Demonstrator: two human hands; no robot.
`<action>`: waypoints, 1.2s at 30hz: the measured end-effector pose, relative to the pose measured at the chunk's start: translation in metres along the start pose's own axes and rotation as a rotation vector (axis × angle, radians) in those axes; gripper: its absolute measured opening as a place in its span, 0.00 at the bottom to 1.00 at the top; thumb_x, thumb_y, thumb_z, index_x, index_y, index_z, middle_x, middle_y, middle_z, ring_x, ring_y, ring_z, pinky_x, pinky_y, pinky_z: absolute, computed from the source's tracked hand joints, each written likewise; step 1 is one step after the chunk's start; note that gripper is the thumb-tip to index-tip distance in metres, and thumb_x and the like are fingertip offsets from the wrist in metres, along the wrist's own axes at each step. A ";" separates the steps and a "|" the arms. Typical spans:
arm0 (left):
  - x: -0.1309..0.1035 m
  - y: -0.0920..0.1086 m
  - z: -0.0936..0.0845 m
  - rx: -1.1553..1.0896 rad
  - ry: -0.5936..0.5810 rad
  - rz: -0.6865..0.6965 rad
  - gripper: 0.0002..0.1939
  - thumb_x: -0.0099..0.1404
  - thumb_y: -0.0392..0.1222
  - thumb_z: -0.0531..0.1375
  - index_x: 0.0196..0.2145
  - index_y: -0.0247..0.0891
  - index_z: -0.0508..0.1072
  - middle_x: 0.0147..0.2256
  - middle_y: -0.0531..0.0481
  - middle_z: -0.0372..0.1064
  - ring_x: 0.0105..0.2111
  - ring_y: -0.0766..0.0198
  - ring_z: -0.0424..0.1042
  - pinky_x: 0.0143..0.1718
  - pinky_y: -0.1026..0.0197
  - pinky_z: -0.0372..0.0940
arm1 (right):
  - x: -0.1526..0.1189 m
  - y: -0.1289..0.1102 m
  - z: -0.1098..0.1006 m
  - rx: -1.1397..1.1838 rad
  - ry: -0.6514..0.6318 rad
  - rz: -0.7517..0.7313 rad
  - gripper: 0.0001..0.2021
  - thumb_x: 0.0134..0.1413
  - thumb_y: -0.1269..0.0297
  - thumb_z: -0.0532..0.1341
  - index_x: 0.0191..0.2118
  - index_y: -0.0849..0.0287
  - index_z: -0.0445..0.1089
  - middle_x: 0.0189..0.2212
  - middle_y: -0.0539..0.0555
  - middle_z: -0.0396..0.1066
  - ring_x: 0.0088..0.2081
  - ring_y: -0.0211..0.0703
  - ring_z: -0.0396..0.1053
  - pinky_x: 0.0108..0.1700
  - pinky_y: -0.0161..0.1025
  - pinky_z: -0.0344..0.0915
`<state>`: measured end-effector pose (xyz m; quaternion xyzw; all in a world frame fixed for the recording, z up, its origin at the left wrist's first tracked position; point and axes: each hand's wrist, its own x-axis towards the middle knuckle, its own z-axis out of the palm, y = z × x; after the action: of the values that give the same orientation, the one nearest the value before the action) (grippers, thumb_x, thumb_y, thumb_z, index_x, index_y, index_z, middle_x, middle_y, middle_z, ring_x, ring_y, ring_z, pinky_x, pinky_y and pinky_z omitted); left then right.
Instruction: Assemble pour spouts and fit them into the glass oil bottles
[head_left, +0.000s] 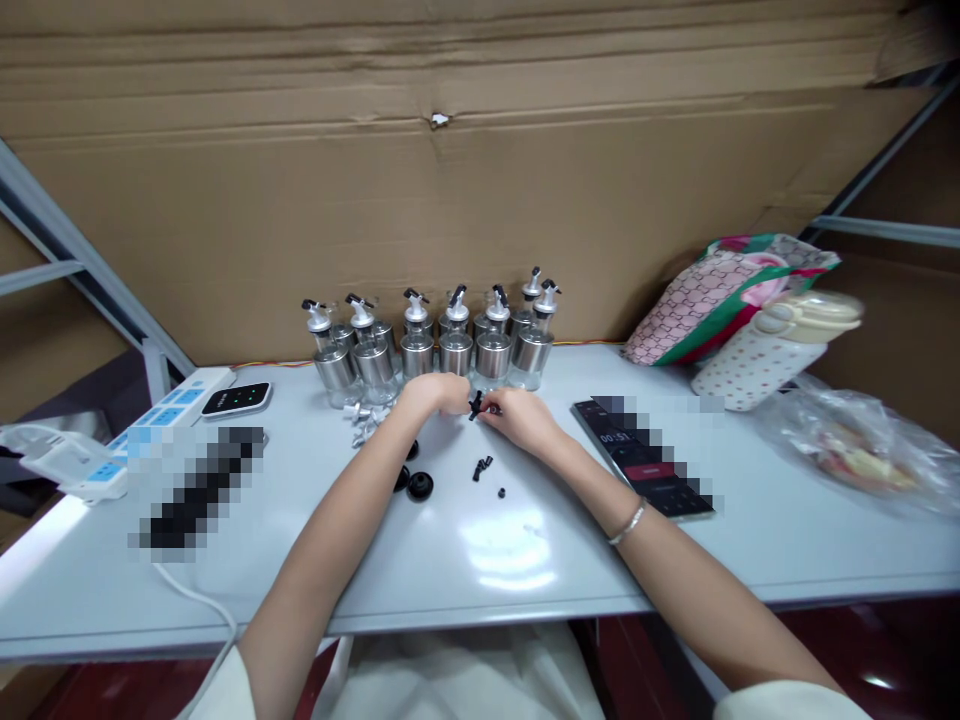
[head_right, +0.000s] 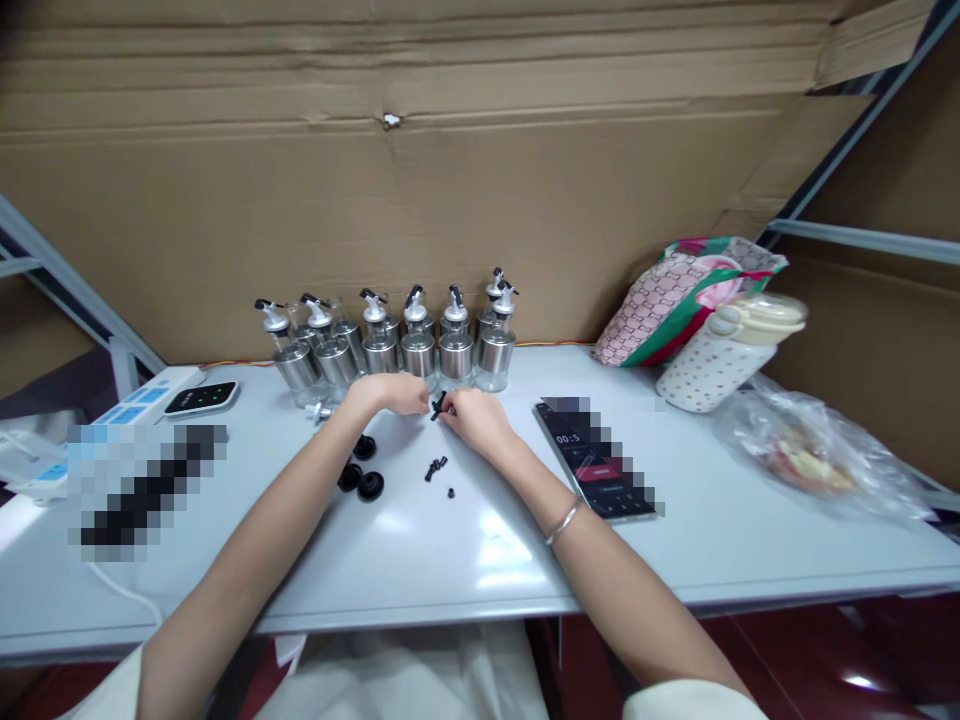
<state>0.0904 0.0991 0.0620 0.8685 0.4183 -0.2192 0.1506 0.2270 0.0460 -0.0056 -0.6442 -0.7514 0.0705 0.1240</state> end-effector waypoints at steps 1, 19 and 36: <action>0.000 -0.001 0.000 -0.002 -0.009 -0.009 0.18 0.57 0.37 0.54 0.44 0.31 0.74 0.41 0.38 0.75 0.41 0.53 0.72 0.43 0.58 0.65 | 0.000 0.000 0.000 0.002 0.000 0.005 0.07 0.56 0.66 0.59 0.38 0.57 0.75 0.38 0.54 0.76 0.40 0.47 0.71 0.35 0.35 0.59; -0.005 -0.019 -0.001 -0.228 -0.191 -0.187 0.30 0.60 0.38 0.51 0.60 0.28 0.58 0.40 0.33 0.74 0.28 0.58 0.74 0.33 0.59 0.69 | -0.002 0.004 -0.008 -0.016 -0.054 -0.011 0.09 0.52 0.73 0.58 0.34 0.57 0.75 0.35 0.54 0.76 0.38 0.47 0.71 0.34 0.34 0.59; 0.014 -0.031 0.003 -0.155 -0.115 0.024 0.25 0.53 0.33 0.54 0.50 0.41 0.73 0.50 0.45 0.71 0.45 0.57 0.70 0.47 0.59 0.65 | 0.000 0.000 -0.003 0.020 -0.042 0.035 0.07 0.56 0.64 0.61 0.38 0.57 0.75 0.36 0.55 0.76 0.39 0.46 0.72 0.35 0.34 0.60</action>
<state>0.0733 0.1257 0.0494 0.8452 0.4141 -0.2339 0.2439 0.2282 0.0455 -0.0027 -0.6542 -0.7419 0.0937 0.1134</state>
